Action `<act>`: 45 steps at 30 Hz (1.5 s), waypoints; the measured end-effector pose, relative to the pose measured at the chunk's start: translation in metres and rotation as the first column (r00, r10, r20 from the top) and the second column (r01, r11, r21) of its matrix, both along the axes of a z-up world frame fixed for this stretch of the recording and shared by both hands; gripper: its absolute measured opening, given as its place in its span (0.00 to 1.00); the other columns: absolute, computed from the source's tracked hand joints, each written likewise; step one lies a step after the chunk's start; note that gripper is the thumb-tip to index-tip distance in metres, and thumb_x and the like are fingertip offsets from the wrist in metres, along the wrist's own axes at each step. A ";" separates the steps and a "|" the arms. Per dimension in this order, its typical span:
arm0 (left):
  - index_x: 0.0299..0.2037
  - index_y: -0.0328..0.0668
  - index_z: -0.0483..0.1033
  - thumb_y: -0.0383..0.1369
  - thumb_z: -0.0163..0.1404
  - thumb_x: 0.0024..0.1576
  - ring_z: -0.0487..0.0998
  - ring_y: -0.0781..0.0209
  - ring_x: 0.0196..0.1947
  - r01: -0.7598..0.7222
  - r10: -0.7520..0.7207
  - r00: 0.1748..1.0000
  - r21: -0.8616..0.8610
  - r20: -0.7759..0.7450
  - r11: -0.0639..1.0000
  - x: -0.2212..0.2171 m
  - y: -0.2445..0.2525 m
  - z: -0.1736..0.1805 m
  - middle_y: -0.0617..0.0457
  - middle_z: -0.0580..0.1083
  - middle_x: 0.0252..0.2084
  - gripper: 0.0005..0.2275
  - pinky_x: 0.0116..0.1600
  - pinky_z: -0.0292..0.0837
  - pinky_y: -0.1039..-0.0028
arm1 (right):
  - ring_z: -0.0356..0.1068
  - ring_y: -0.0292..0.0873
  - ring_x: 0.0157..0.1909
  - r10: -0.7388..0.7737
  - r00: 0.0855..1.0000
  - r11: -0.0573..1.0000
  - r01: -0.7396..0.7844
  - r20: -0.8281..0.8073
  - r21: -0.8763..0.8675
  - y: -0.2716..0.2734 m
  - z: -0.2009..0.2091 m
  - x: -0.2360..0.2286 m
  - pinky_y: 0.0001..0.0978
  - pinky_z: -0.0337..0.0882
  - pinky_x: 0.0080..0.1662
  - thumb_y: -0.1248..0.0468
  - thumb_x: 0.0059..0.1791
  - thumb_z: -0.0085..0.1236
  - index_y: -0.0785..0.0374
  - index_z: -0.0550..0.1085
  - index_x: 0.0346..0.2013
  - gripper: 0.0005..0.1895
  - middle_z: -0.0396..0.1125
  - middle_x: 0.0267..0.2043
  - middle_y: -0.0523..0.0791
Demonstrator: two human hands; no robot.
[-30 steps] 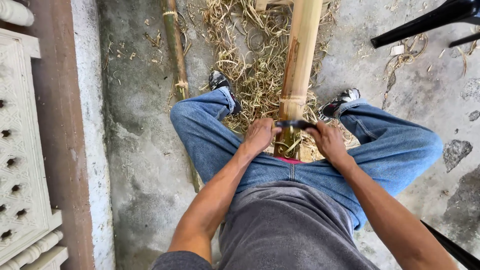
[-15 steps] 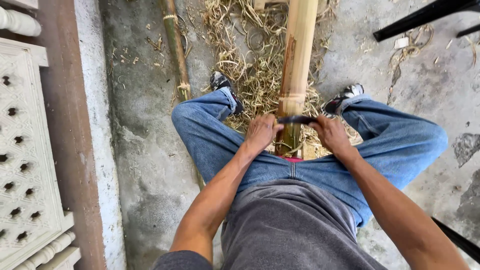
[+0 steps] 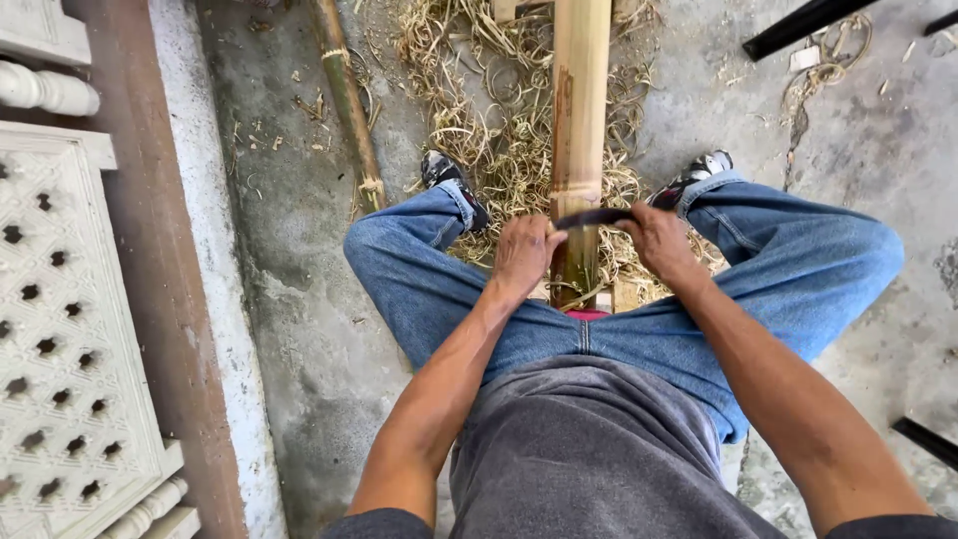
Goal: Scraping the outer green layer off a bamboo pole using a curved billhook knife.
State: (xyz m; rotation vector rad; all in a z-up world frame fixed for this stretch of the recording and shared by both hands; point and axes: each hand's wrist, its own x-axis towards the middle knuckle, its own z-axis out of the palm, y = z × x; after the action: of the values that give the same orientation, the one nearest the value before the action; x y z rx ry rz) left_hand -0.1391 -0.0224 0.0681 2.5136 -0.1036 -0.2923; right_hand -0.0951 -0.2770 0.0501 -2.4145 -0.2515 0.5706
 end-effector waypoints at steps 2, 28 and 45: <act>0.33 0.36 0.73 0.43 0.53 0.63 0.74 0.50 0.29 0.046 -0.042 0.995 0.040 -0.093 0.998 -0.022 0.005 -0.001 0.45 0.74 0.28 0.16 0.39 0.71 0.59 | 0.71 0.56 0.24 0.009 0.992 1.000 -0.012 -0.128 -0.016 -0.007 -0.011 -0.017 0.50 0.68 0.30 0.53 0.57 0.52 0.65 0.74 0.41 0.16 0.70 0.25 0.55; 0.42 0.35 0.74 0.34 0.55 0.56 0.72 0.59 0.24 -0.175 0.033 0.947 -0.424 -0.321 0.889 -0.031 0.014 0.009 0.49 0.71 0.24 0.11 0.31 0.71 0.64 | 0.70 0.51 0.26 0.135 0.970 0.991 -0.137 -0.201 0.006 0.015 0.029 0.022 0.46 0.69 0.32 0.46 0.53 0.54 0.63 0.77 0.43 0.22 0.71 0.27 0.51; 0.29 0.40 0.72 0.48 0.51 0.61 0.67 0.73 0.14 -0.607 0.349 0.788 -0.544 -0.507 0.580 -0.044 0.036 0.029 0.60 0.69 0.18 0.18 0.18 0.62 0.78 | 0.60 0.46 0.30 0.074 0.915 0.992 -0.109 0.397 0.066 0.173 0.019 0.023 0.42 0.59 0.44 0.47 0.56 0.53 0.58 0.71 0.18 0.26 0.63 0.18 0.46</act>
State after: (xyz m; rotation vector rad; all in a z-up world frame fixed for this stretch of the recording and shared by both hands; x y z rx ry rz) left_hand -0.1826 0.0136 0.0966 1.6071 0.5412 -0.3763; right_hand -0.0722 -0.1044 0.0693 -2.4225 -0.5504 0.1010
